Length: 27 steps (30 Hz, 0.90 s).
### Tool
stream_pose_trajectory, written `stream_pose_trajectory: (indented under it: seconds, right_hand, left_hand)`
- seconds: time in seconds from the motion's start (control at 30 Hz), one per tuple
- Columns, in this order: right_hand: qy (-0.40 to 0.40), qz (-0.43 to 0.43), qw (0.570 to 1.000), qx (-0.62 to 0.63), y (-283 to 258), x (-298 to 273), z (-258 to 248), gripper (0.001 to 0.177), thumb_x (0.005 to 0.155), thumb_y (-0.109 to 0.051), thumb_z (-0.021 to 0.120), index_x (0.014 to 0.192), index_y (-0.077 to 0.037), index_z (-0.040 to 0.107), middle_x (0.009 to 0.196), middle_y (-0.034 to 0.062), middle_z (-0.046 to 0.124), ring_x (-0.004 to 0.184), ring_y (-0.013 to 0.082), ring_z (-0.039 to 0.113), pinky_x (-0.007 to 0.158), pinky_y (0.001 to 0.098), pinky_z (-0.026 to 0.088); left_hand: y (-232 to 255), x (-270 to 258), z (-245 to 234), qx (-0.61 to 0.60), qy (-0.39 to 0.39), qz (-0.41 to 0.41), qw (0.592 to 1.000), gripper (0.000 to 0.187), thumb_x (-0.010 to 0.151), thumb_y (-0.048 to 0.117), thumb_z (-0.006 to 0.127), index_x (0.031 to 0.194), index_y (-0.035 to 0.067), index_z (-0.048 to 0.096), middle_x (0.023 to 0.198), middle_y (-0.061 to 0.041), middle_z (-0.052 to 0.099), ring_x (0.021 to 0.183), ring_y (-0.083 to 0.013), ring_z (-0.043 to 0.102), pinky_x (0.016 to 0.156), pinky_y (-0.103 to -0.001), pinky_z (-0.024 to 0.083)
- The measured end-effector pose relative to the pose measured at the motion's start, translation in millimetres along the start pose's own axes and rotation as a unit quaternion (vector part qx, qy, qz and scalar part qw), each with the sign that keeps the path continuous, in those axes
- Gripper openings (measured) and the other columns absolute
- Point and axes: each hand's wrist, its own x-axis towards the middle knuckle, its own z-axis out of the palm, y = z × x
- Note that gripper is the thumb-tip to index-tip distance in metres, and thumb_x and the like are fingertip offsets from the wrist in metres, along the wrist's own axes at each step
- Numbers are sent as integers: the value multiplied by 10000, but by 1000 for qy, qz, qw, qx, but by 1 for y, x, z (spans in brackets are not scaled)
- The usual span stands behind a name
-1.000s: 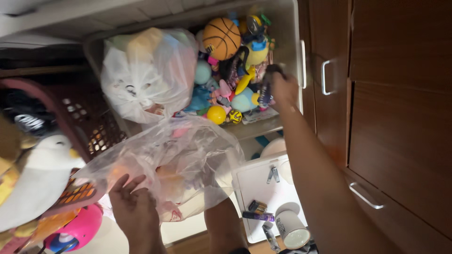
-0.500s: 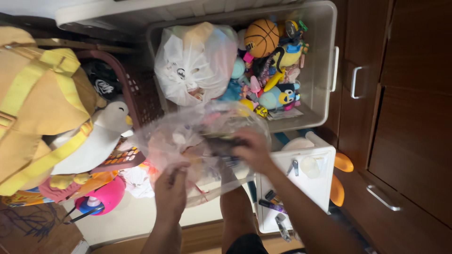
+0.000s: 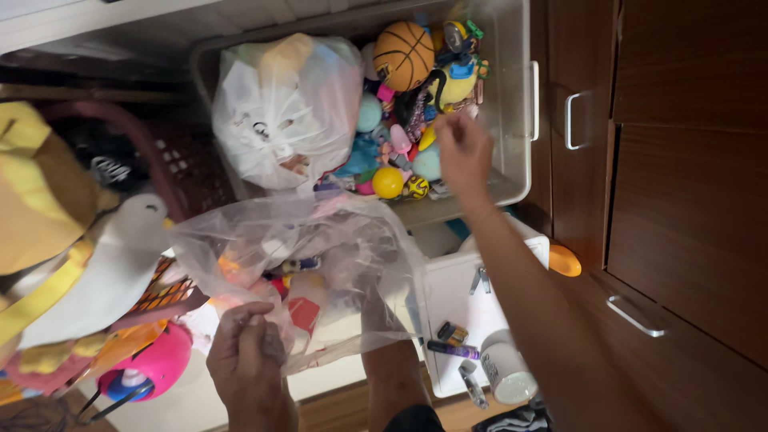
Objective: The person transfers various toys from a plastic bag into a storage bin. They handle items one by one, including a pink bucket, small plastic toys, and a toy basketball, placing them into the bin.
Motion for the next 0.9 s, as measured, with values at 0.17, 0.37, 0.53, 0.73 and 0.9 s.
stream_pose_trajectory:
  seconds: [0.17, 0.37, 0.53, 0.73, 0.9]
  right_hand:
    - [-49, 3, 980, -195, 65, 98, -15, 655, 894, -300, 880, 1384, -27, 542, 1268, 167, 582, 1136, 267, 595, 936, 410, 519]
    - [-150, -175, 961, -154, 81, 173, 33, 981, 778, -391, 925, 1547, -32, 433, 1454, 223, 559, 1367, 397, 554, 1145, 460, 458]
    - [-167, -80, 872, -453, 53, 136, 74, 1075, 578, -571, 867, 1462, -106, 469, 1344, 241, 545, 1169, 427, 588, 945, 506, 501]
    - [-301, 20, 808, -506, 50, 109, 46, 759, 855, -756, 628, 1140, -61, 734, 1167, 236, 654, 1125, 410, 638, 955, 500, 523]
    - [-114, -82, 878, -457, 104, 136, 24, 460, 897, -483, 703, 1137, -92, 741, 1313, 241, 598, 1216, 427, 578, 984, 519, 511]
  left_hand:
    - [-37, 20, 6, 55, -28, 32, 998, 177, 987, 6, 488, 1052, -55, 641, 572, 21, 424, 481, -51, 346, 443, -238, 250]
    - [-75, 41, 17, 62, -60, 32, 996, 190, 980, 5, 500, 1064, -53, 661, 572, 19, 455, 483, -37, 356, 440, -226, 250]
    - [-75, 36, 23, 129, -62, 45, 989, 187, 994, 17, 505, 1072, -55, 659, 594, 30, 472, 505, -31, 388, 460, -224, 284]
    - [-63, 48, 34, 110, -47, 54, 991, 202, 990, 20, 500, 1079, -57, 665, 585, 16, 501, 473, -40, 398, 436, -231, 298]
    - [-78, 61, 29, 75, -50, 65, 994, 185, 983, 3, 521, 1072, -67, 667, 578, 18, 476, 471, -39, 377, 433, -226, 263]
